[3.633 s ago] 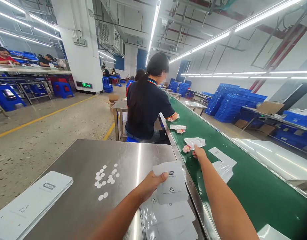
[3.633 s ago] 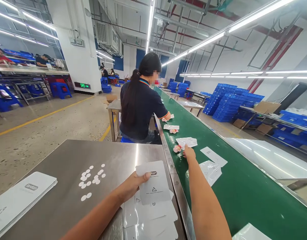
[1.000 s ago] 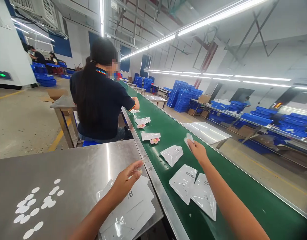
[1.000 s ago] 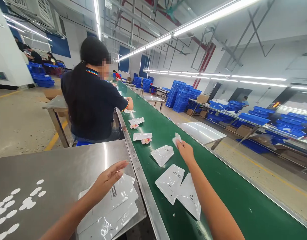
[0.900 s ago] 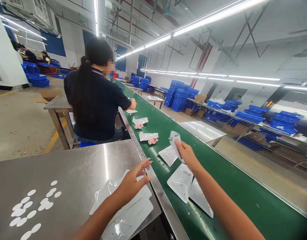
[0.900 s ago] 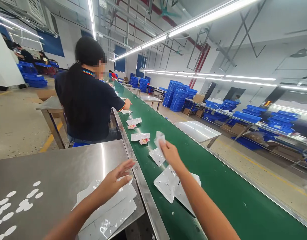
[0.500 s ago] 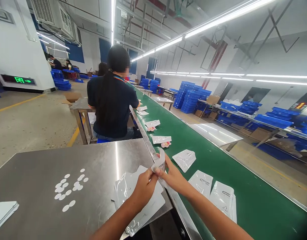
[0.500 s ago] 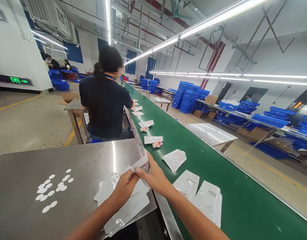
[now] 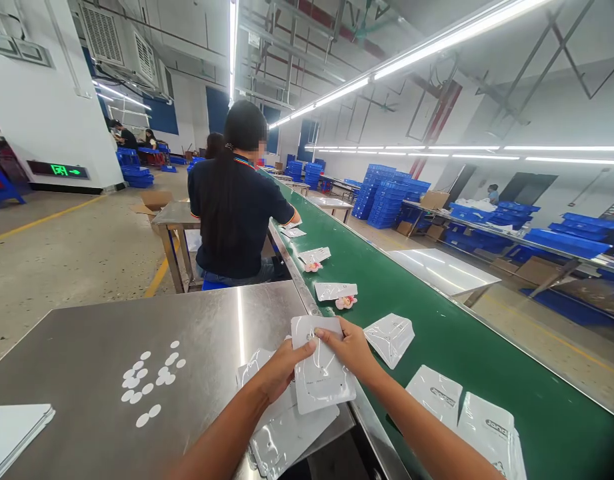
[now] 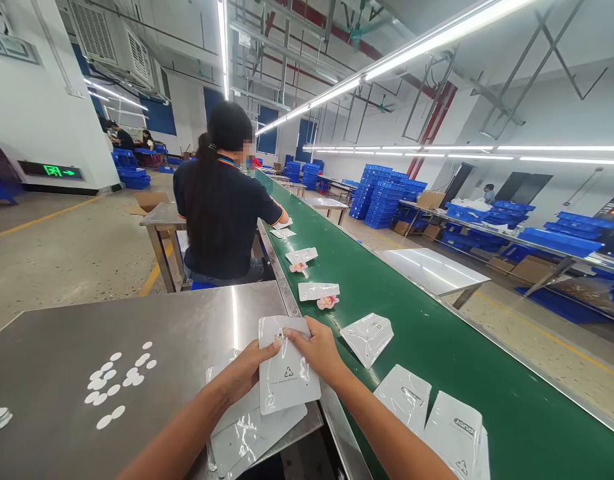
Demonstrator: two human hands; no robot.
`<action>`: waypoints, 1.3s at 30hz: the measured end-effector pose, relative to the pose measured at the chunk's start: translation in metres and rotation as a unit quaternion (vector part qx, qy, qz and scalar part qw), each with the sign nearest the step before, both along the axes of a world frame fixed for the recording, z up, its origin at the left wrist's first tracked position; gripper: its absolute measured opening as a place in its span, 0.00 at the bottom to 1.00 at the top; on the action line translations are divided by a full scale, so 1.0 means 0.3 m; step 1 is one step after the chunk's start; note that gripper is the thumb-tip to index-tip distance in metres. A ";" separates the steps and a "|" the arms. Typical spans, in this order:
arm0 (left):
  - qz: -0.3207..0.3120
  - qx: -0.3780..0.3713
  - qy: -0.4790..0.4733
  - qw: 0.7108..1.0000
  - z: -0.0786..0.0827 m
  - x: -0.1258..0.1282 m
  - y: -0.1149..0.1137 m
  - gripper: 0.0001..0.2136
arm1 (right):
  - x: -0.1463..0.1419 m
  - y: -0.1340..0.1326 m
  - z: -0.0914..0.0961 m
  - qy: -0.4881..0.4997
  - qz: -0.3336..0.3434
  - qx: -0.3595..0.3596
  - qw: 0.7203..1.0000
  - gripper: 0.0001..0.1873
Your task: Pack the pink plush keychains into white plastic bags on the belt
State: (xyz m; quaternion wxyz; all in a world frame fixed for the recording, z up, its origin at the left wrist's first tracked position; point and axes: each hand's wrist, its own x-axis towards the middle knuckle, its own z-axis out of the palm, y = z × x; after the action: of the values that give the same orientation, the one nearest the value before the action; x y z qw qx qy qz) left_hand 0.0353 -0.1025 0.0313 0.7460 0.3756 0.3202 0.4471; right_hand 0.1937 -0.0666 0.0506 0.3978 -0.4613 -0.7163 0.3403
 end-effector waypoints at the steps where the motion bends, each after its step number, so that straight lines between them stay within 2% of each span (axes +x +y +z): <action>1: 0.005 -0.001 0.007 1.000 -0.006 0.006 0.004 0.23 | 0.018 0.028 -0.004 -0.006 0.014 -0.008 1.000 0.19; 2: 0.012 -0.001 0.010 1.000 -0.010 0.011 0.008 0.23 | 0.044 0.064 -0.004 -0.009 0.020 -0.025 0.999 0.20; 4: 0.029 -0.008 0.005 1.000 -0.016 0.016 0.014 0.24 | 0.119 0.157 0.006 -0.029 -0.027 -0.072 0.997 0.24; 6: 0.036 -0.017 -0.009 0.999 -0.019 0.018 0.017 0.25 | 0.206 0.256 0.016 -0.088 -0.175 -0.100 0.976 0.24; 8: 0.031 -0.019 -0.019 0.999 -0.020 0.018 0.017 0.26 | 0.278 0.335 0.012 -0.125 -0.217 -0.125 0.960 0.19; 10: 0.040 -0.010 -0.015 0.999 -0.020 0.018 0.014 0.26 | 0.317 0.377 -0.007 -0.142 -0.211 -0.147 0.956 0.16; 13: 0.053 0.014 0.013 0.998 -0.021 0.021 0.006 0.22 | 0.329 0.381 -0.026 -0.152 -0.192 -0.150 0.958 0.15; 16: 0.029 0.068 0.035 0.997 -0.023 0.028 -0.003 0.18 | 0.332 0.333 0.016 -0.170 -0.199 -0.115 0.958 0.13; 19: 0.015 0.121 0.078 0.989 -0.020 0.045 -0.013 0.18 | 0.327 0.226 0.116 -0.167 -0.195 -0.047 0.965 0.13; 22: 0.028 0.167 0.155 0.973 -0.006 0.069 -0.026 0.16 | 0.283 0.072 0.222 -0.066 -0.111 0.019 0.991 0.14; 24: 0.037 0.200 0.202 0.958 0.004 0.083 -0.036 0.15 | 0.241 -0.029 0.273 -0.009 -0.072 0.039 0.997 0.15; 26: 0.039 0.219 0.237 0.946 0.011 0.093 -0.046 0.14 | 0.207 -0.107 0.303 -0.029 -0.053 0.050 0.997 0.15; 30: 0.022 0.224 0.272 0.936 0.024 0.102 -0.066 0.14 | 0.178 -0.179 0.299 -0.177 -0.002 0.043 0.983 0.13; 36: 0.005 0.236 0.225 0.945 0.078 0.137 -0.097 0.15 | 0.176 -0.213 0.233 -0.227 0.075 0.144 0.960 0.14; 39: 0.029 0.266 0.240 0.933 0.108 0.172 -0.120 0.10 | 0.199 -0.247 0.221 -0.284 0.108 0.127 0.944 0.13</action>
State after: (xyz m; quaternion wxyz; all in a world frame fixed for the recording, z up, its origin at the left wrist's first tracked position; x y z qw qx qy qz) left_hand 0.0868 -0.1385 0.0637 0.5063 0.6471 0.3693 0.4342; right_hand 0.2535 -0.1407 0.1170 0.1943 -0.4044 -0.8823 0.1420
